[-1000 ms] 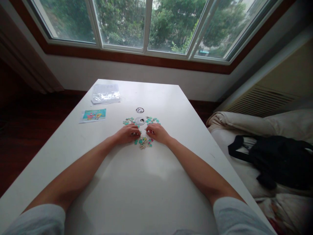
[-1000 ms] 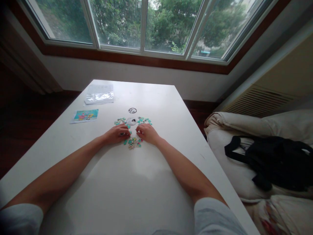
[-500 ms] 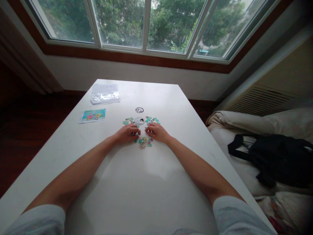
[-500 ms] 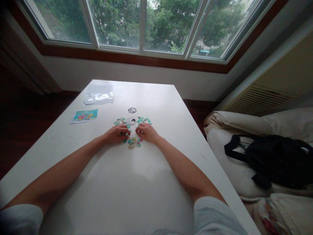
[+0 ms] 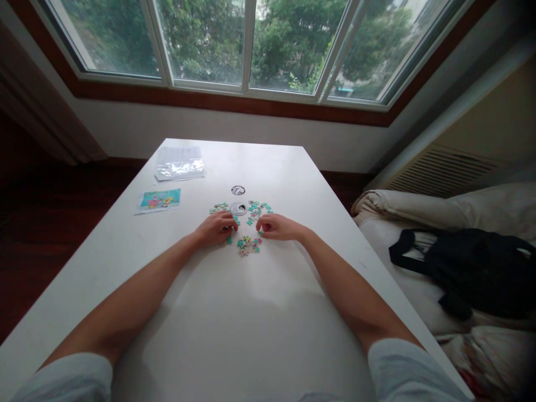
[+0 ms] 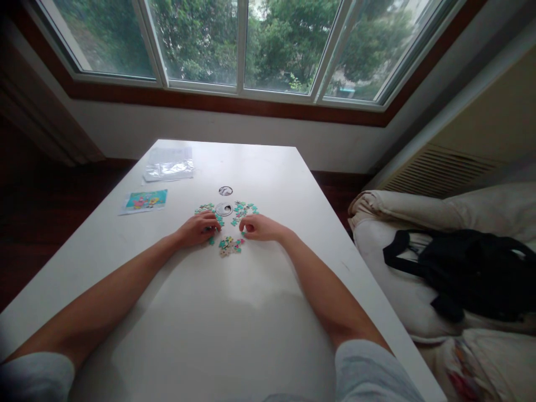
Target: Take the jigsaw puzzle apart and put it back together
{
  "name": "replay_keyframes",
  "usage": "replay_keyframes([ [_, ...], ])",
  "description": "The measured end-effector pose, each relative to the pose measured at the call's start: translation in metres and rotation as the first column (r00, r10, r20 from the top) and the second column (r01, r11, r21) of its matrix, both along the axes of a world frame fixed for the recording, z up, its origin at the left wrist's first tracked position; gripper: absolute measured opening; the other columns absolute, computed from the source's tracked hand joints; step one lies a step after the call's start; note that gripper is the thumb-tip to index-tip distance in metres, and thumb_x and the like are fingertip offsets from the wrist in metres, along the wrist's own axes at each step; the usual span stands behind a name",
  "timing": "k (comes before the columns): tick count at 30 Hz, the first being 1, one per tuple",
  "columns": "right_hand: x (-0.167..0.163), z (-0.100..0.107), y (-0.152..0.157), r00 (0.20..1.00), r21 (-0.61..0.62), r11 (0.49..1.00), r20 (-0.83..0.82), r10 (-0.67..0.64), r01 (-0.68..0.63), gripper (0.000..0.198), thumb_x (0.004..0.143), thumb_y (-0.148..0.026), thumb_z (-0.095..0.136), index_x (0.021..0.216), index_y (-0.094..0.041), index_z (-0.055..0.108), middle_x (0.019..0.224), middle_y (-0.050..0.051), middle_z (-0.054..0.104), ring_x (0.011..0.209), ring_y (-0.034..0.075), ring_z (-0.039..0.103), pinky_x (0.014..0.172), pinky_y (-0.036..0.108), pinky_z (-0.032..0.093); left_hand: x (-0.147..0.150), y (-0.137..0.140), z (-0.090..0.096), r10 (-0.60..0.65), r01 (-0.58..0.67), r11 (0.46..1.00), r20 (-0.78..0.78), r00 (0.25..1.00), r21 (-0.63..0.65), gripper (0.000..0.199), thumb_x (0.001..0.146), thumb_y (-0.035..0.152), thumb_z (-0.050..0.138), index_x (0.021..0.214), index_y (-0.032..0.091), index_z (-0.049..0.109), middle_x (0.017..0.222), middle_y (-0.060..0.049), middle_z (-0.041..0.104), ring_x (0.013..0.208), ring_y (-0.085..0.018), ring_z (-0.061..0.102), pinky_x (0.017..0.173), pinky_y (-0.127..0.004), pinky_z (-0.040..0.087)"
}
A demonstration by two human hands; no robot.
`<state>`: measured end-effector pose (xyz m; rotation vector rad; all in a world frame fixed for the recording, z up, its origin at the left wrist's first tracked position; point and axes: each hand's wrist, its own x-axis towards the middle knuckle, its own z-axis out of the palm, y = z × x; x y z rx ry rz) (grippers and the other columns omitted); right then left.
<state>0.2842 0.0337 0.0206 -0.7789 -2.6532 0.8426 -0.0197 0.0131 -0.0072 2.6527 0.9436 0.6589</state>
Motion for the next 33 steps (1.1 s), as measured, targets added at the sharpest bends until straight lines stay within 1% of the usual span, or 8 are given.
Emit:
replay_keyframes([
  [6, 0.002, -0.007, 0.004, 1.0, 0.02, 1.0, -0.018, -0.014, 0.015, 0.02, 0.083, -0.018, 0.068, 0.103, -0.018, 0.072, 0.084, 0.0, 0.053, 0.073, 0.013, 0.05, 0.07, 0.025, 0.041, -0.003, 0.0, 0.0, 0.034, -0.035, 0.998, 0.019, 0.999, 0.052, 0.026, 0.089, 0.011, 0.053, 0.097, 0.024, 0.075, 0.098, -0.007, 0.066, 0.098, -0.022, 0.057, 0.09, -0.035, 0.046],
  [11, -0.007, -0.021, 0.003, 0.99, 0.116, 0.984, -0.073, -0.125, 0.132, 0.017, 0.083, -0.017, 0.069, 0.1, -0.018, 0.071, 0.081, -0.001, 0.053, 0.073, 0.013, 0.049, 0.07, 0.025, 0.038, -0.007, -0.001, 0.008, 0.083, -0.086, 0.995, 0.054, 0.995, 0.048, 0.024, 0.094, 0.015, 0.053, 0.096, 0.023, 0.075, 0.098, -0.007, 0.067, 0.098, -0.021, 0.059, 0.089, -0.035, 0.047],
  [15, -0.018, -0.034, -0.002, 0.952, 0.233, 0.925, -0.126, -0.278, 0.301, 0.013, 0.087, -0.018, 0.067, 0.1, -0.021, 0.07, 0.077, -0.002, 0.055, 0.076, 0.016, 0.051, 0.076, 0.027, 0.039, -0.011, -0.002, 0.02, 0.13, -0.13, 0.991, 0.013, 0.991, -0.024, 0.022, 0.093, 0.017, 0.054, 0.096, 0.022, 0.075, 0.096, -0.006, 0.067, 0.092, -0.019, 0.06, 0.082, -0.031, 0.048],
  [20, -0.033, -0.044, -0.01, 0.895, 0.366, 0.821, -0.1, -0.434, 0.439, 0.014, 0.091, -0.022, 0.065, 0.106, -0.021, 0.068, 0.09, 0.004, 0.063, 0.088, 0.021, 0.055, 0.085, 0.033, 0.042, -0.014, -0.009, 0.03, 0.12, -0.128, 0.99, -0.137, 0.983, -0.054, 0.019, 0.094, 0.022, 0.055, 0.093, 0.023, 0.074, 0.092, -0.004, 0.067, 0.082, -0.017, 0.059, 0.072, -0.027, 0.044],
  [22, -0.038, -0.045, -0.014, 0.892, 0.42, 0.796, -0.086, -0.444, 0.436, 0.016, 0.094, -0.021, 0.062, 0.109, -0.021, 0.068, 0.099, 0.007, 0.065, 0.096, 0.023, 0.056, 0.09, 0.035, 0.041, -0.017, -0.015, 0.031, 0.108, -0.121, 0.991, -0.175, 0.979, -0.062, 0.018, 0.095, 0.025, 0.055, 0.094, 0.024, 0.073, 0.092, -0.004, 0.067, 0.08, -0.017, 0.059, 0.072, -0.027, 0.043],
  [24, -0.04, -0.045, -0.018, 0.897, 0.447, 0.791, -0.065, -0.437, 0.418, 0.015, 0.096, -0.02, 0.058, 0.109, -0.021, 0.067, 0.103, 0.008, 0.066, 0.101, 0.024, 0.056, 0.092, 0.035, 0.041, -0.02, -0.022, 0.031, 0.08, -0.097, 0.992, -0.189, 0.979, -0.079, 0.016, 0.095, 0.028, 0.057, 0.095, 0.025, 0.073, 0.091, -0.003, 0.067, 0.081, -0.017, 0.059, 0.074, -0.027, 0.043],
  [28, -0.039, -0.043, -0.022, 0.896, 0.469, 0.781, -0.054, -0.441, 0.413, 0.014, 0.099, -0.021, 0.054, 0.104, -0.021, 0.068, 0.102, 0.008, 0.067, 0.099, 0.024, 0.057, 0.092, 0.036, 0.041, -0.027, -0.035, 0.032, 0.045, -0.063, 0.992, -0.156, 0.987, -0.11, 0.019, 0.09, 0.039, 0.067, 0.102, 0.024, 0.069, 0.094, -0.003, 0.064, 0.086, -0.018, 0.058, 0.077, -0.027, 0.044],
  [33, -0.036, -0.045, -0.02, 0.898, 0.444, 0.79, -0.086, -0.431, 0.422, 0.01, 0.097, -0.023, 0.059, 0.1, -0.022, 0.069, 0.097, 0.007, 0.067, 0.094, 0.023, 0.056, 0.09, 0.035, 0.04, -0.03, -0.039, 0.027, 0.048, -0.063, 0.991, -0.126, 0.991, -0.117, 0.021, 0.09, 0.04, 0.067, 0.102, 0.023, 0.066, 0.096, -0.004, 0.062, 0.088, -0.018, 0.057, 0.078, -0.027, 0.045],
])
